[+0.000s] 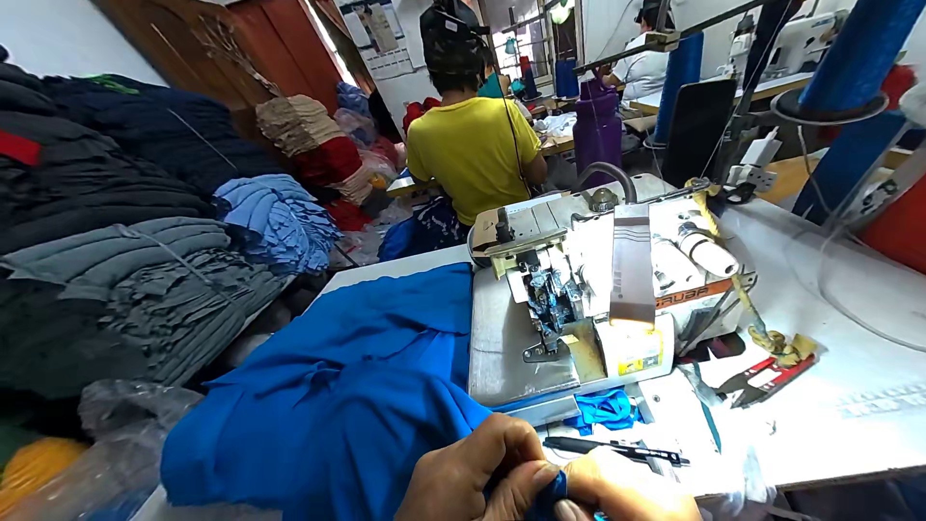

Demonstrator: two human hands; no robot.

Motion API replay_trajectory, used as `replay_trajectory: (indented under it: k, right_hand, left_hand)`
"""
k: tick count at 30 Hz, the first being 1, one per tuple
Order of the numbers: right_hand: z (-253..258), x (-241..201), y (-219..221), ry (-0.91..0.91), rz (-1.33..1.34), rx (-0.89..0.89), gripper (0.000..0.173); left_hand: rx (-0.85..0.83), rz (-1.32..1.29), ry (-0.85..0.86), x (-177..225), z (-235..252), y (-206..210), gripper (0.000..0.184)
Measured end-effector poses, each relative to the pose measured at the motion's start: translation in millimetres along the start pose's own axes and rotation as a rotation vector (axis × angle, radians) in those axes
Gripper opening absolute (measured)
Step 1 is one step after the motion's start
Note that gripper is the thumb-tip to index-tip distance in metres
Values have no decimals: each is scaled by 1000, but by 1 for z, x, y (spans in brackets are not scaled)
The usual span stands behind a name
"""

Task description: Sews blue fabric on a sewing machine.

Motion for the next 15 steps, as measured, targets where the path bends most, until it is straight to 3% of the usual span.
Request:
replay_trajectory:
  k: [5,10,13,15]
  right_hand:
    - [1,0,1,-56,-72,38,11]
    - [8,-8,-4,-64,-28,-44,13]
    - [14,-10,-6,-121,-60,-36,13]
    - [17,-10,-7,-145,-41,-19,12]
  left_hand:
    - [11,-19,-2,-1,-1,0,18]
    - [-25,35,128,-16,2,-21,49]
    - [-102,6,272,-15,7,-21,40]
    - [-58,40,316,-13,9,-20,29]
Point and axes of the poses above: each hand's wrist, its own z-axis towards the middle knuckle, its own y-axis out of the palm, x = y × z, the point moved 5 cm from there along z, towards the middle knuckle, and after that the axes turned 7 degrees about -x, right-handed, at the moved point
